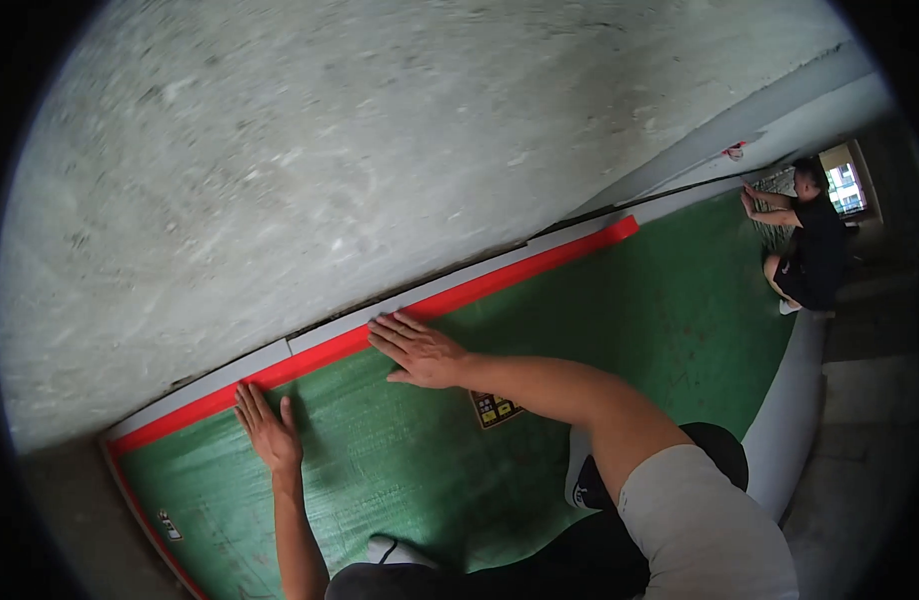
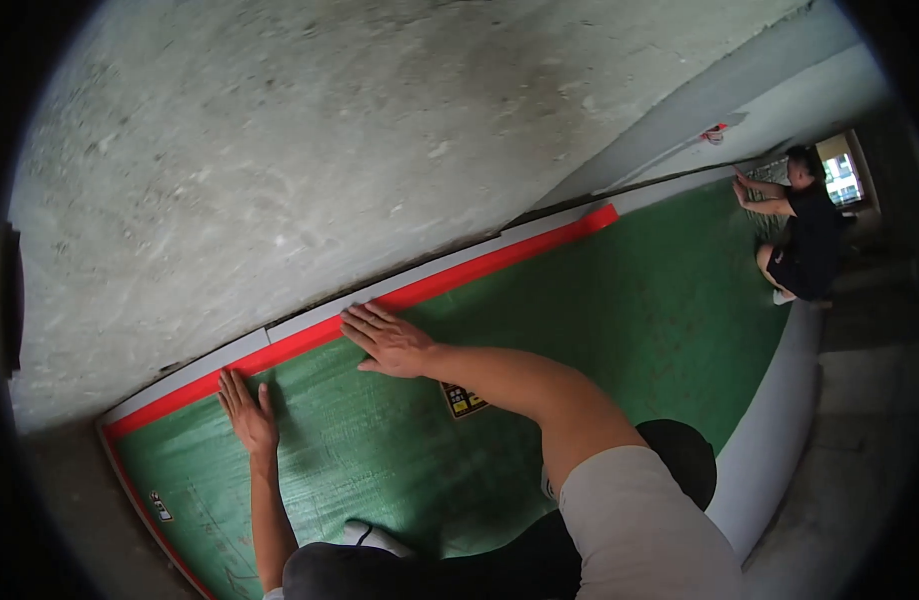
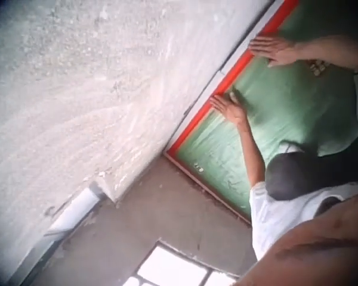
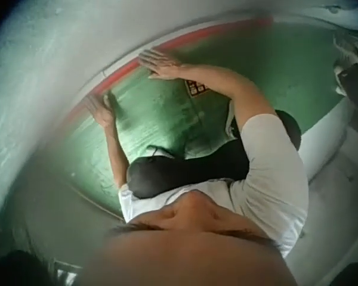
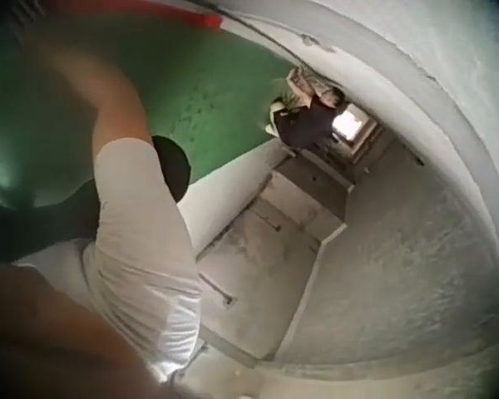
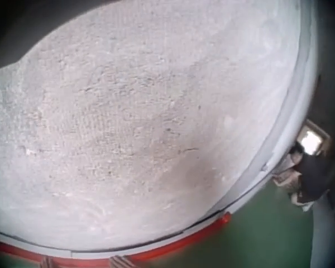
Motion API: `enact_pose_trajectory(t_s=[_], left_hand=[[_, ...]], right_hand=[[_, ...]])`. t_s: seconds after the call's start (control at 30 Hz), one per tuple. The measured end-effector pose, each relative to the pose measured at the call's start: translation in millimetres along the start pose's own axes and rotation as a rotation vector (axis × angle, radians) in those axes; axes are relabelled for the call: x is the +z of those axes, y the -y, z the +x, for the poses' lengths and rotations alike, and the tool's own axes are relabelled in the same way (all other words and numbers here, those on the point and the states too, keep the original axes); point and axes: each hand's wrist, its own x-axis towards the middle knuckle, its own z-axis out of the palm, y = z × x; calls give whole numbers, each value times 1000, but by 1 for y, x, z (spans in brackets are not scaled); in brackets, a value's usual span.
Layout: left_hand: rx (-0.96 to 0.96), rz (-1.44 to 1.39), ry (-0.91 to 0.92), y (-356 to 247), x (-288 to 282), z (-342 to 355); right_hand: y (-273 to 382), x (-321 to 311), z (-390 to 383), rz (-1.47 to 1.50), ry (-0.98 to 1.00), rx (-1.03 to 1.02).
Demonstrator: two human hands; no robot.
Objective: Applying and taping down a green protective film over newly installed floor tiles.
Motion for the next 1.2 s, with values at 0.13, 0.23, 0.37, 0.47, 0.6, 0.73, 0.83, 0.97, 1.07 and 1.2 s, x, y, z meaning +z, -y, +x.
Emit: enact_pose_trajectory(t_s=[0.13, 0.23, 0.37, 0.47, 0.6, 0.73, 0.83, 0.97, 1.07, 1.2], left_hand=[[208, -83, 89, -92, -11, 8], [327, -108, 181, -136, -15, 15], [347, -87, 246, -154, -16, 20], [316, -51, 306, -158, -19, 24], [360, -10, 411, -161, -30, 34], [246, 42, 649, -179, -37, 47], [277, 47, 637, -246, -8, 41], [371, 78, 604, -307, 6, 43], [465, 63, 551, -273, -19, 47], [479, -64, 452, -245, -24, 33]], right_hand=[[-89, -54, -103, -100, 90, 80], [-145, -86, -169, -88, 148, 137], [-214, -120, -243, -39, 187, 305], [-256, -132, -301, -85, 99, 370], [-273, -112, -325, -108, -92, 645], [-227, -78, -269, -130, -255, 764], [-170, -59, -227, 11, -330, 642], [-177, -58, -220, 69, -260, 384], [-218, -83, -256, -62, -234, 485], [-238, -87, -261, -146, -328, 725]])
